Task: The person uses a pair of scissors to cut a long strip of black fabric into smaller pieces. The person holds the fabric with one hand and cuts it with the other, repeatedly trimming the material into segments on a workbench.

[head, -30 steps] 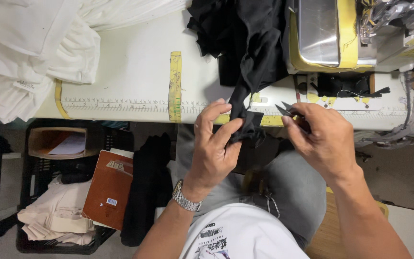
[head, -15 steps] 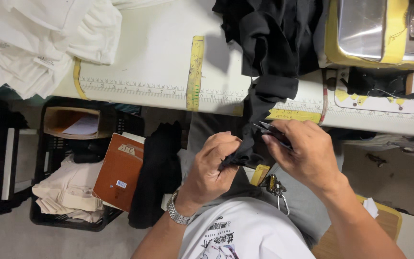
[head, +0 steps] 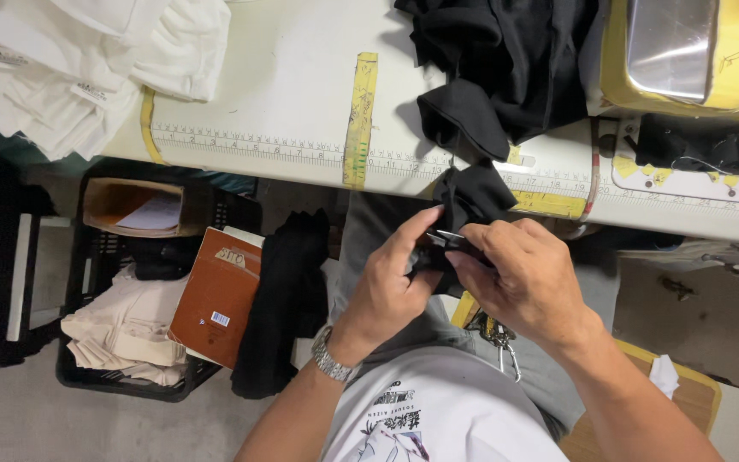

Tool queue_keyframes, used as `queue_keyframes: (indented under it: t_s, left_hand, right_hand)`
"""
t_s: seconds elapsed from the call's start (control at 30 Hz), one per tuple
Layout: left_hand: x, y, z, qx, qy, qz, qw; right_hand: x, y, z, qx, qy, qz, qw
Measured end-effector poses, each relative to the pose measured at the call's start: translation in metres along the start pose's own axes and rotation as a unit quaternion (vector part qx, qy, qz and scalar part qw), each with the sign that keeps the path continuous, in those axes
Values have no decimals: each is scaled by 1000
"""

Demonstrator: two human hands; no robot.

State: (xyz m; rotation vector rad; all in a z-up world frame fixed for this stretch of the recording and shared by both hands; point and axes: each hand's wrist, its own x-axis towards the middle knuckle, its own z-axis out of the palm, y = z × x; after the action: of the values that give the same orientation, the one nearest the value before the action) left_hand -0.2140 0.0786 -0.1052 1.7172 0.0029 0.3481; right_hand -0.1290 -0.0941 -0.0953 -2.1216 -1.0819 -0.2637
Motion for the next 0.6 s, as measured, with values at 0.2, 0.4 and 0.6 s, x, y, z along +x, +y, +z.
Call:
queue_keyframes:
  t_s: [0.2, 0.4, 0.6]
  left_hand:
    - [15, -29, 4, 20, 38, 74, 996]
    - [4, -28, -5, 34, 69, 116, 990]
    - [-2, -38, -13, 18, -3, 66, 998]
  right_hand:
    - [7, 0, -16, 75, -19, 78, 994]
    - [19, 30, -15, -159, -120, 160, 967]
    - [47, 27, 16, -136, -87, 73, 984]
